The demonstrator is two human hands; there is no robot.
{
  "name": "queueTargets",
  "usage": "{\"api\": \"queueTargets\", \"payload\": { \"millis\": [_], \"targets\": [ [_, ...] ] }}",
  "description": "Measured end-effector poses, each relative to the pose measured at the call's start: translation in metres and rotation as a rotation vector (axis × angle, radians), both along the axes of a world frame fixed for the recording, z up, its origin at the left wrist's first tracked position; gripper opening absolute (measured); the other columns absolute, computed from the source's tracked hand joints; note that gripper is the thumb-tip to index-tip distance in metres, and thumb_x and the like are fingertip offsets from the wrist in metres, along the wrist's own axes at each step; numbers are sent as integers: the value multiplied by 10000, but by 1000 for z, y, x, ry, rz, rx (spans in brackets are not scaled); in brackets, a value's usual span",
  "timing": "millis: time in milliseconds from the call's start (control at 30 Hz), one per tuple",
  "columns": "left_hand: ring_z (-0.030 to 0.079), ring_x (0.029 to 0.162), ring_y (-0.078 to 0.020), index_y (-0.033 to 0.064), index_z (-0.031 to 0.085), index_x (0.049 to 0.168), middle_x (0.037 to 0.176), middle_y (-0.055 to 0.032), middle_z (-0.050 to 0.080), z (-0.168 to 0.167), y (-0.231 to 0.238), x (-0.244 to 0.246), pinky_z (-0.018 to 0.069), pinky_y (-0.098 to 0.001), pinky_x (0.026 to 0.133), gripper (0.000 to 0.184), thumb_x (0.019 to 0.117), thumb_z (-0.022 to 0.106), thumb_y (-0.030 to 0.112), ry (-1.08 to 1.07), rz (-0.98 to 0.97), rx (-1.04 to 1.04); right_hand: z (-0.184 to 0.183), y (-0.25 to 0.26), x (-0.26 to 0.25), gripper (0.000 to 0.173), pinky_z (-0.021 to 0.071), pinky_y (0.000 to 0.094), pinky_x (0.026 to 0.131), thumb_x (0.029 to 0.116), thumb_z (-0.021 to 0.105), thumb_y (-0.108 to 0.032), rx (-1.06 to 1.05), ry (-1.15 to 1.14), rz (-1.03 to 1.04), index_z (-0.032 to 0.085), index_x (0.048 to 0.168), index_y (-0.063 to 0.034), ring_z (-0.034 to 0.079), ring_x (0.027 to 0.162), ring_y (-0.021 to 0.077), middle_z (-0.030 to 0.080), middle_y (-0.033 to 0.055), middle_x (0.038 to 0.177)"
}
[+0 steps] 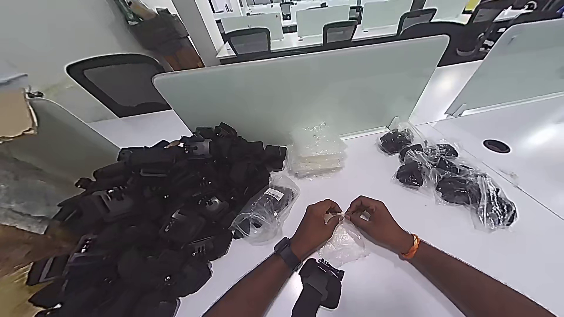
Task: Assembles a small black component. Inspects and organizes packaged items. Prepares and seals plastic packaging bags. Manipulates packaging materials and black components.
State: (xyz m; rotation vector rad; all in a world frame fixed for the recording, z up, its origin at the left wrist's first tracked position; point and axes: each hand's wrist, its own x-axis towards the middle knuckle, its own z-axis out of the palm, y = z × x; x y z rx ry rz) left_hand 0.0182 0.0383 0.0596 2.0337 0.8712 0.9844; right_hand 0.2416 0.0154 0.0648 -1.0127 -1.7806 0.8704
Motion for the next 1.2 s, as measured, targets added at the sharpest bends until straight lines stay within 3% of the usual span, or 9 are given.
{"api": "queueTargets", "payload": {
  "millis": [267, 467, 700, 933, 1067, 1133, 1200],
  "targets": [
    [693, 877, -112, 12, 716, 973, 917, -75, 729, 0, 0, -1, 566, -276, 848, 96, 949, 640, 66, 11, -5, 72, -2, 1, 0, 85, 574, 232, 736, 911, 699, -74, 18, 0, 22, 673, 984, -37, 669, 791, 56, 715, 10, 926],
    [701, 901, -118, 8, 720, 975, 933, -82, 737, -1, 0, -1, 567, -278, 871, 92, 939, 665, 72, -8, -47, 97, -3, 0, -1, 70, 559, 222, 713, 890, 701, -64, 45, 8, 22, 664, 948, -51, 658, 763, 42, 714, -6, 887],
    [677, 855, -178, 1, 689, 912, 880, -104, 699, 2, -6, 2, 559, -332, 813, 118, 924, 573, -5, 59, -40, 116, -3, -6, -8, 123, 505, 193, 686, 901, 690, -80, 58, -35, 46, 632, 1006, -54, 602, 755, 23, 670, -15, 878],
    [637, 861, -226, 9, 676, 850, 838, -102, 674, 6, -6, 0, 514, -356, 813, 152, 918, 541, -15, 161, -45, 217, -3, -7, -11, 112, 525, 209, 737, 921, 684, -101, 93, -74, 42, 640, 1011, -53, 633, 814, 38, 693, 0, 921],
    [674, 860, -172, 15, 709, 916, 895, -99, 711, 5, -1, 0, 551, -306, 816, 111, 950, 619, 71, 68, -8, 200, -1, -3, -7, 86, 526, 215, 761, 930, 650, -99, 141, -87, 3, 639, 1004, -56, 631, 836, 38, 687, 1, 930],
    [682, 929, -180, 23, 720, 992, 971, -102, 729, 2, 2, -2, 547, -317, 876, 140, 968, 665, 150, 96, 2, 187, -3, 0, -2, 86, 526, 223, 762, 936, 618, -83, 135, -91, -21, 639, 1010, -45, 625, 836, 46, 673, 9, 927],
    [691, 935, -183, 20, 719, 998, 965, -101, 730, -1, 4, -5, 554, -330, 889, 143, 969, 663, 148, 109, 15, 174, -5, 5, 2, 105, 530, 226, 732, 948, 598, -83, 91, -82, -34, 630, 1036, -35, 620, 811, 56, 658, 14, 918]
  ]
}}
